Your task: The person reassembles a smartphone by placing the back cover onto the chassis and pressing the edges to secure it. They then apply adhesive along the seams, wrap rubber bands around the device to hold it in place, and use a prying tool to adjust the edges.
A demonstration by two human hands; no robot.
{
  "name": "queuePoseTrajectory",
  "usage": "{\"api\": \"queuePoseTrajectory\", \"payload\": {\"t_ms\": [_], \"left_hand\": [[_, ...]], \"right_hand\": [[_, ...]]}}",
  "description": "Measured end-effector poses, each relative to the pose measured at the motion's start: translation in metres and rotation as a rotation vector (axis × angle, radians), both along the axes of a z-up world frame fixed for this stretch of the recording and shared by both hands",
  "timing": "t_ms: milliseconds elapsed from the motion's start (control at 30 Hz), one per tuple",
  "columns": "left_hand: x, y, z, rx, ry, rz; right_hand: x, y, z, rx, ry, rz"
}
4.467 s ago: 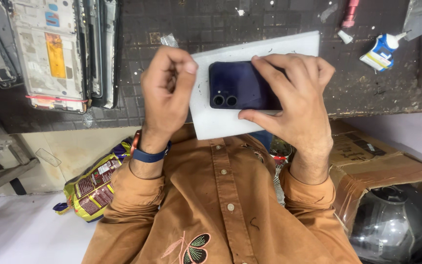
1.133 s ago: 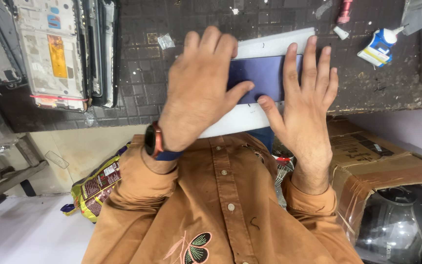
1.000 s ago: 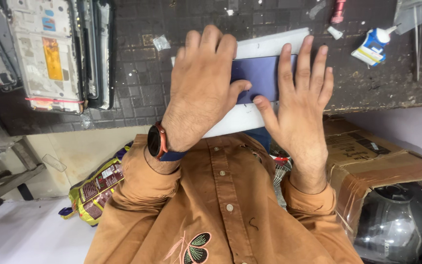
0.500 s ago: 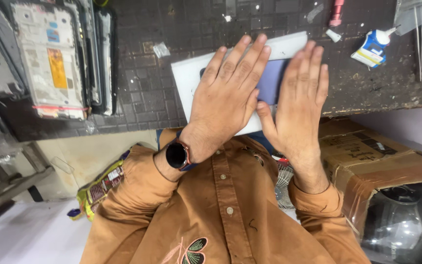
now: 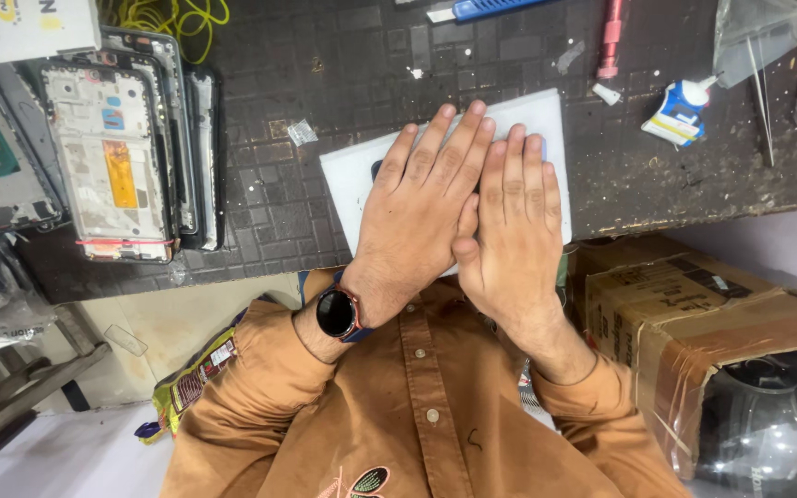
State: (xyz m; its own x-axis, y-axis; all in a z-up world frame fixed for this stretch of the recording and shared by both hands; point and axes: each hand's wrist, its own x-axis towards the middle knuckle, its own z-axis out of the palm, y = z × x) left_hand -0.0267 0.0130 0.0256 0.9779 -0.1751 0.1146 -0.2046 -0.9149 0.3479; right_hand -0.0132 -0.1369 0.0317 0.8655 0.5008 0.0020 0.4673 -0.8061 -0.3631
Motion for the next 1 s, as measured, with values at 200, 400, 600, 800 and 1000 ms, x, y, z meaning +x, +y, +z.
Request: {"api": "queuePoseTrajectory", "payload": {"t_ms": [200,400,600,800,1000], "left_hand": [[0.002,-0.003,-0.001,-0.065,-0.018,0.037],[0.004,-0.003,0.003,-0.044,-0.026,0.016],[0.001,0.002,0.011,-0.055,-0.015,-0.002],[0.0,0.002,0.008,-0.077,-0.026,-0.001],[0.002,0.004,0.005,-0.113,-0.042,0.002]], "right_hand": [[0.018,0.009,0.002,0.027,0.049,-0.093],[0.044,0.009,-0.005,-0.028,-0.013,-0.198],[0.053,0.001,-0.01,0.018,-0.041,-0.181],[0.045,-0.01,-0.004,0.047,-0.06,-0.073],[0.035,-0.03,0.023,0.123,0.061,0.048]]}}
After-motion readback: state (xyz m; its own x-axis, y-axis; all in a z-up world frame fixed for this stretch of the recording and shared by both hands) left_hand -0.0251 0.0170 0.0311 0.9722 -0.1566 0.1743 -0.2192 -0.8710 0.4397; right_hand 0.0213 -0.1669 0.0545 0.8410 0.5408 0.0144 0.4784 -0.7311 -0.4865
